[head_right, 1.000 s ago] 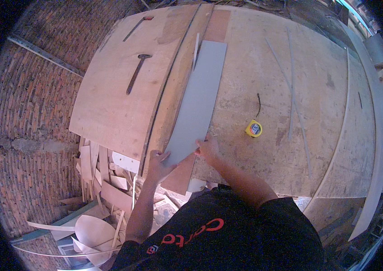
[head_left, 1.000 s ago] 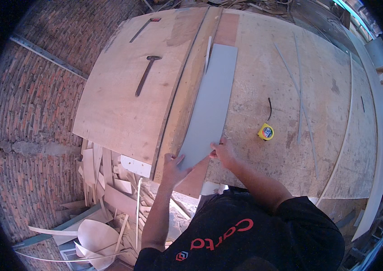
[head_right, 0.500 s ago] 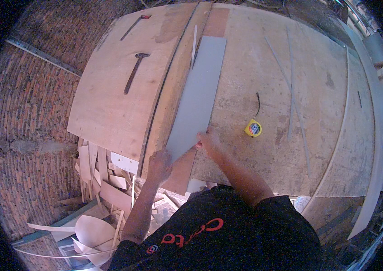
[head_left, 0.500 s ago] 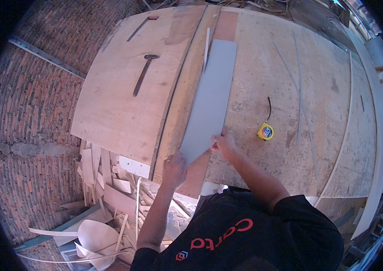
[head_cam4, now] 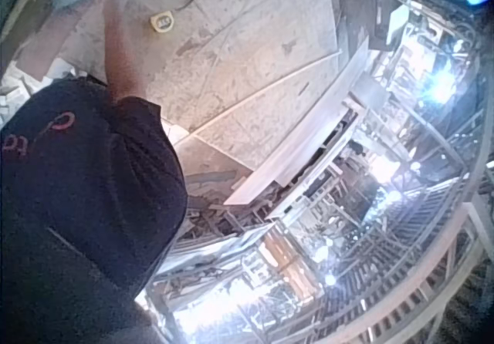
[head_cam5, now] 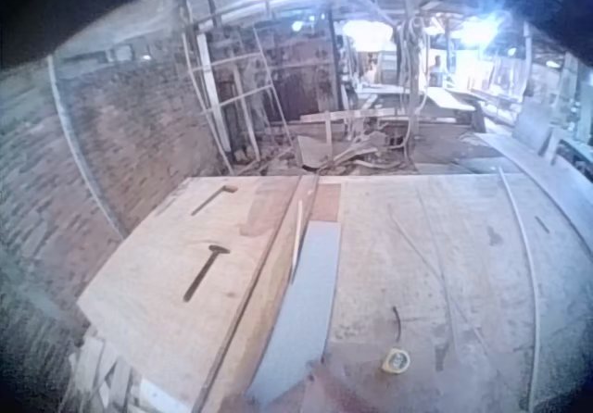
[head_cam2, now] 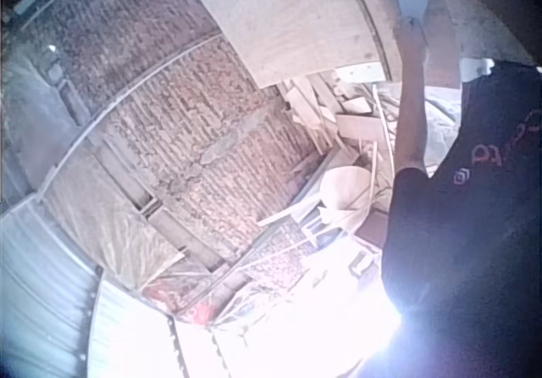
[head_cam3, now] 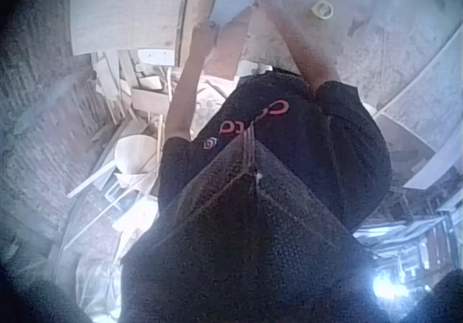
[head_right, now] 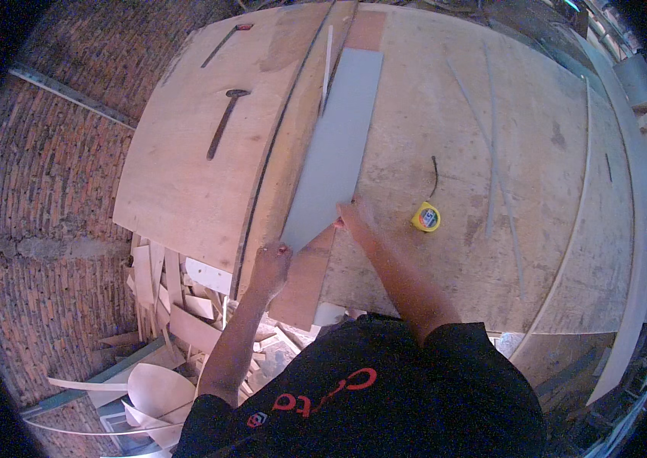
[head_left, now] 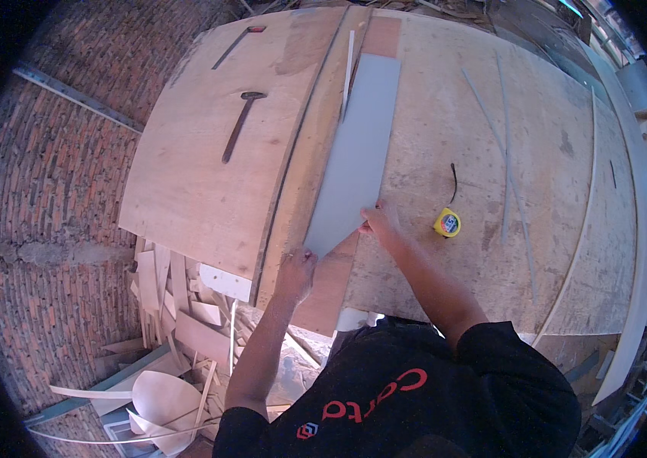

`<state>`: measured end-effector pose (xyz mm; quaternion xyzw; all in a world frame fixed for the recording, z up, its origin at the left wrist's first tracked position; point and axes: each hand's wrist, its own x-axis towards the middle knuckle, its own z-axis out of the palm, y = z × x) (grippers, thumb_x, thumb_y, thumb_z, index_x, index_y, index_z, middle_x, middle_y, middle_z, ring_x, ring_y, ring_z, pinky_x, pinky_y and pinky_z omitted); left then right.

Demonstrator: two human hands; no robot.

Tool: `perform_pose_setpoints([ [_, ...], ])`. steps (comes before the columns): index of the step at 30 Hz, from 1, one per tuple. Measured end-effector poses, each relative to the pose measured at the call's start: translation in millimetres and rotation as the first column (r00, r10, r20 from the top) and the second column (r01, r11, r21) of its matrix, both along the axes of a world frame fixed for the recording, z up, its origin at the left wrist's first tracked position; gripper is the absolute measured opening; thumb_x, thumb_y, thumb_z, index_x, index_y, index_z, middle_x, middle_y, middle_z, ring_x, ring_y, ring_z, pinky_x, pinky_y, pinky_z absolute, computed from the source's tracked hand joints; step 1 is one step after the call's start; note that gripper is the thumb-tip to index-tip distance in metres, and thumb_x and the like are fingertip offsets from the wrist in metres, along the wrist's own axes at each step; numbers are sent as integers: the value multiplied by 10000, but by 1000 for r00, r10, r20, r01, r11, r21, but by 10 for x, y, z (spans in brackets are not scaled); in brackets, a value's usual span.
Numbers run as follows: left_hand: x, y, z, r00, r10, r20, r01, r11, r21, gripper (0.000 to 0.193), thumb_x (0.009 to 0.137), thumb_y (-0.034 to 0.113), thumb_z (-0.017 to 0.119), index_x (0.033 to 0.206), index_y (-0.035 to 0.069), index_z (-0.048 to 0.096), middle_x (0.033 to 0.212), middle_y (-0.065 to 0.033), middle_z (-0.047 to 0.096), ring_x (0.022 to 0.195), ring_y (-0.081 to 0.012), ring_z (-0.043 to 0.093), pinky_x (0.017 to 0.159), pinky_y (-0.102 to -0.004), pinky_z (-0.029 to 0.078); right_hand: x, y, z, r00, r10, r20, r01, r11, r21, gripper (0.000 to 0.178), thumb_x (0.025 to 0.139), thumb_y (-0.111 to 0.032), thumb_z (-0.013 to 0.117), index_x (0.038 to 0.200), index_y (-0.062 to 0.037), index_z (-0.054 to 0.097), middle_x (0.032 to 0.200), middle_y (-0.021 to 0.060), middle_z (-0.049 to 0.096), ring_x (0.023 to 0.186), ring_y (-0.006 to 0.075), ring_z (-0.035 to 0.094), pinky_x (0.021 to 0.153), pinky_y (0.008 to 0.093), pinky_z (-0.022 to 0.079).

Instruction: The person measures and marks a wooden plank with a tape measure and hammer, then retrieves a thin wooden strip and a grey panel. They align the grey panel against the plank and strip, then move to a storage rack to stack additional grey panels.

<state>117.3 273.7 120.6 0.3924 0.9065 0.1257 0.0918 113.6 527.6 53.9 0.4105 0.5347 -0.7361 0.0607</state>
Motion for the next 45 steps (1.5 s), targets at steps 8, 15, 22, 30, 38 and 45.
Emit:
perform_pose_setpoints([
  [8, -191, 317, -8, 993, 108, 44, -113, 986, 124, 109, 803, 80, 580, 872, 24, 644, 911, -177, 597, 859, -366, 587, 737, -475, 476, -243, 286, -250, 989, 91, -120, -69, 982, 178, 357, 879, -133, 605, 1189, 26, 528, 951, 157, 631, 732, 247, 655, 584, 368, 603],
  [15, -326, 332, -176, 991, -21, -130, 40, 988, 148, 87, 801, 67, 587, 833, 31, 659, 902, -156, 588, 854, -346, 584, 737, -469, 479, -256, 184, -8, 998, -10, 63, 12, 999, -35, 304, 898, -156, 640, 1124, 18, 535, 1005, 148, 624, 765, 236, 661, 665, 363, 604],
  [22, -302, 346, -115, 996, 34, -86, -26, 996, 89, 123, 760, 22, 592, 856, 26, 669, 919, -136, 588, 906, -322, 592, 794, -434, 477, 218, -362, 142, 1000, 18, -4, -18, 981, -191, 246, 916, -186, 628, 1039, 7, 537, 936, 141, 644, 763, 217, 680, 655, 345, 590],
  [30, -330, 369, -119, 995, 22, -102, -12, 995, 102, 114, 749, 27, 593, 841, 26, 662, 917, -136, 584, 894, -326, 599, 775, -440, 487, 73, -411, 192, 994, -108, -16, 106, 992, -73, 168, 933, -143, 582, 942, 24, 568, 866, 127, 656, 762, 202, 684, 663, 324, 587],
  [38, -497, 562, -162, 989, 144, 23, -146, 981, 130, 115, 761, 51, 619, 873, 28, 626, 898, -139, 582, 832, -326, 595, 677, -436, 488, -176, -266, 165, 987, -150, -50, 148, 988, -47, 142, 911, -77, 582, 1002, 29, 552, 861, 128, 639, 723, 203, 674, 643, 313, 585],
  [45, -784, 690, -327, 982, 28, -185, 9, 981, 196, 53, 752, 87, 629, 790, 64, 657, 877, -116, 579, 851, -320, 595, 728, -442, 483, -435, -113, 126, 973, -226, -54, 224, 974, -35, 193, 902, -73, 608, 1042, 37, 534, 887, 136, 636, 720, 204, 673, 620, 317, 581],
])
